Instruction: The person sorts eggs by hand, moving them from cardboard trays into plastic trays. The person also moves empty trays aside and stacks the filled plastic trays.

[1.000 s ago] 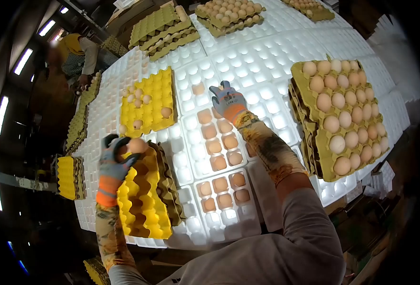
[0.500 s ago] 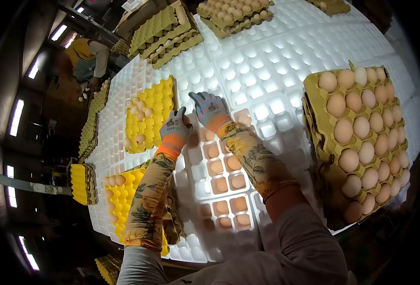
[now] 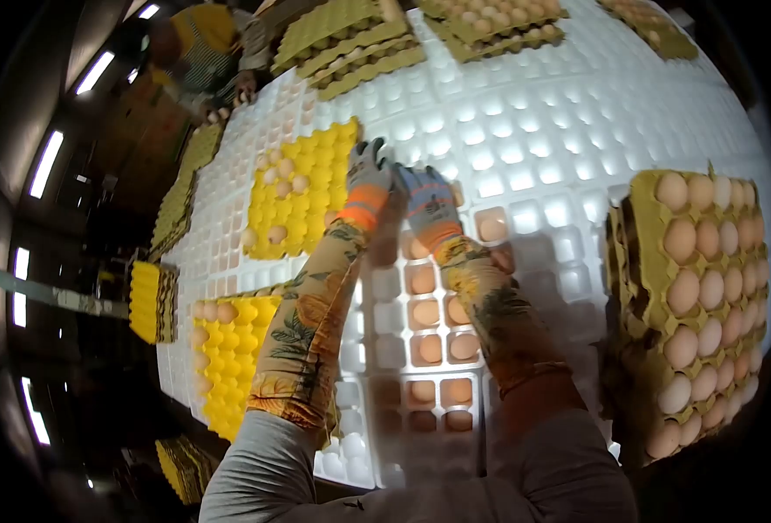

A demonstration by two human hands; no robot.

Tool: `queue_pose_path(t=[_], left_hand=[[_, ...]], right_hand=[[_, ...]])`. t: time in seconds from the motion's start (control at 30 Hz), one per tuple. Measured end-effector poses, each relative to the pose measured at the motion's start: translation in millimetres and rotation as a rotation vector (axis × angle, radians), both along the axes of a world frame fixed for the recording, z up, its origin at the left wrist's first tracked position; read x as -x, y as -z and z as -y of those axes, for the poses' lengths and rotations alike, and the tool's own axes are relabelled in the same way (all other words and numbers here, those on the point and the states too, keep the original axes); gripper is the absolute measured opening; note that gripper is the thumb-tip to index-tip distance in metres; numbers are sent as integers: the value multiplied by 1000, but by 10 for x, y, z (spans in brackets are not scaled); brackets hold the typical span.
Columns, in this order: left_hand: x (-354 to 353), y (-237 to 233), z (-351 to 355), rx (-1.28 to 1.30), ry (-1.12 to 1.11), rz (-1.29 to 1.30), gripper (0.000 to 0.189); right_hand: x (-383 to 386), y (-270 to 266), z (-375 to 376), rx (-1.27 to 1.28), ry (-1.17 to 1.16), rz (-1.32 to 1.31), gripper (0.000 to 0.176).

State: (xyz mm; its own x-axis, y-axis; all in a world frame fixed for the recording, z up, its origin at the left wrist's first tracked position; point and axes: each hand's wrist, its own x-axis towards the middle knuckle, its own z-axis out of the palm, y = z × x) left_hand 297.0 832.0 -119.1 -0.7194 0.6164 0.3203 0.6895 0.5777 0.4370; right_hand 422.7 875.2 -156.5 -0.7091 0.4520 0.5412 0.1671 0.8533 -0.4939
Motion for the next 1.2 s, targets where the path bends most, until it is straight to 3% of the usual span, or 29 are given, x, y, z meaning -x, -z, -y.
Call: queue_pose_path(t=[0.07,0.1,0.17,0.23,0.3,0.37,0.4,0.43,0.5,0.53,0.57,0.63,0.7,0.77,0.83,0.9,0.93,0.97,1.0,1.03,1.07,1.1,1.17,1.2], left_hand=[[-128,-500,142,11,184,-86,42],[-191,-784,281,93,256,-92,44],[-243,-1368,732,219,424,-45,49],[-251,-1818,1581,284,301,-142,55],[-101,-2073,2565,355,43,-132,57],[-5,-2128,3588,448,-199,-82,60],[14,-2003,3984,478,-290,-29,60],[21,-1887,4235,506,-382,31,59],[-54,-1883,4202,499,-371,346,58],[-51,-1792,4161,554,-406,216,55],[-18,-1794,4105,536,-398,221,55],[49,-1841,4092,544,-450,286,54],[159,-1763,4289,407,-444,301,51],[132,-1674,4632,-686,-274,509,44],[78,-1639,5131,-1159,-12,913,34],[37,-1362,5432,-1217,-90,683,23],[-92,-1608,5415,-856,-238,771,21],[-220,-1868,5342,-483,-367,833,22],[-324,-1771,5230,-200,-426,544,28],[-421,-1764,5166,119,-374,367,49],[-527,-1701,5053,256,-372,231,53],[-597,-1665,4997,395,-364,92,58],[-543,-1761,5037,404,-328,182,54],[-489,-1801,5053,411,-293,268,52]], right_hand=[[76,66,-64,71,-48,1,46],[45,89,-42,40,-44,-120,43],[-9,-75,-27,156,-70,-47,39],[-31,-41,-31,168,-91,-118,34],[38,39,-159,882,-273,-259,32],[171,11,-232,995,-138,-360,34],[133,-494,118,1110,-147,-418,36],[178,-737,433,857,-236,-359,37],[236,-1412,1364,655,-522,-146,33],[192,-1740,1786,200,-570,-75,37],[346,-1683,2160,-38,-551,-144,44],[558,-1710,2645,-255,-492,141,47],[794,-1552,2673,-263,-525,229,43],[796,-1555,2637,-262,-561,325,39],[624,-1690,2536,659,-633,-24,29],[595,-1865,2538,1407,-710,-186,25],[763,-1697,2456,1070,-811,-150,27],[778,-1794,2561,1068,-808,-145,27],[807,-1984,2746,684,-631,169,31],[851,-2092,2930,290,-439,465,34],[899,-2065,3090,15,-422,481,38],[967,-1995,3117,16,-421,490,38],[1164,-1899,3112,-206,-457,623,37],[1094,-1872,2983,-65,-504,421,32]])
